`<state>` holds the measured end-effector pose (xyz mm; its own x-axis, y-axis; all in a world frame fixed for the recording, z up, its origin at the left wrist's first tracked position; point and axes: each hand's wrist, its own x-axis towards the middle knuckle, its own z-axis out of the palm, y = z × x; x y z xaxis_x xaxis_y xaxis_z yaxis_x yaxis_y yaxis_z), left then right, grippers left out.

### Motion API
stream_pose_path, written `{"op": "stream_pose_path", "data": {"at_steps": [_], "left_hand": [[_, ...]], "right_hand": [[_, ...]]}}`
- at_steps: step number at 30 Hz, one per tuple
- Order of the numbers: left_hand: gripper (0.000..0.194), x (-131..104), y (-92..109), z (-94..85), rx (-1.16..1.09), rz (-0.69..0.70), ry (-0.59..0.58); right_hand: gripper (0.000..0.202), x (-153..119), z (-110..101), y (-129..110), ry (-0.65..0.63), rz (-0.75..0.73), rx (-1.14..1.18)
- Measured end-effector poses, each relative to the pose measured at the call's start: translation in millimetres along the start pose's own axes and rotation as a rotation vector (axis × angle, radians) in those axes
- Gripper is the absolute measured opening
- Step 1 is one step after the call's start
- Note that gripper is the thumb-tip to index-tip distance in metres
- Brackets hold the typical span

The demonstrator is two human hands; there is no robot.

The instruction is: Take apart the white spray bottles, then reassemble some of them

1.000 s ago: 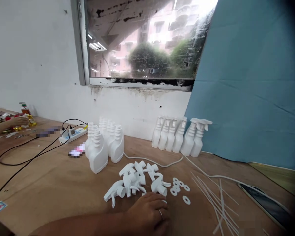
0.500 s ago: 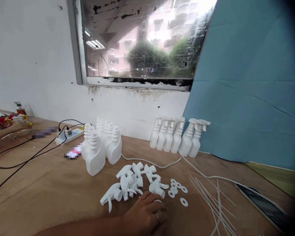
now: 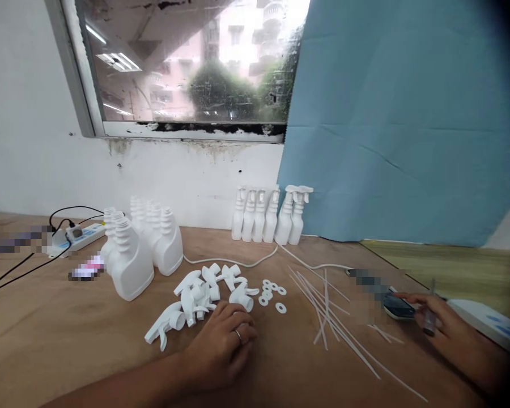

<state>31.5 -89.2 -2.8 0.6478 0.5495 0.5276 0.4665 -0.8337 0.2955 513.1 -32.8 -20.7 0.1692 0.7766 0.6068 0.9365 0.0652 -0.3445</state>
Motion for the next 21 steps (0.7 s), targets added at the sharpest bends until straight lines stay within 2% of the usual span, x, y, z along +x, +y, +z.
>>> {"op": "stream_pose_path", "data": {"at_steps": [4, 8, 16, 21], "left_hand": [[0.027, -2, -1, 2.1, -0.013, -0.034, 0.001], [0.028, -2, -1, 1.7, -0.028, -0.071, -0.004], [0.025, -2, 0, 3.0, 0.012, -0.102, 0.016], [0.020, -3, 4, -0.8, 0.033, -0.129, 0.000]], "right_hand": [[0.017, 9, 0, 13, -0.120, -0.094, 0.118], [0.019, 11, 0, 19, -0.103, -0.111, 0.168], [0.015, 8, -4, 15, -0.095, -0.105, 0.149], [0.018, 7, 1, 24, -0.077, -0.125, 0.153]]}}
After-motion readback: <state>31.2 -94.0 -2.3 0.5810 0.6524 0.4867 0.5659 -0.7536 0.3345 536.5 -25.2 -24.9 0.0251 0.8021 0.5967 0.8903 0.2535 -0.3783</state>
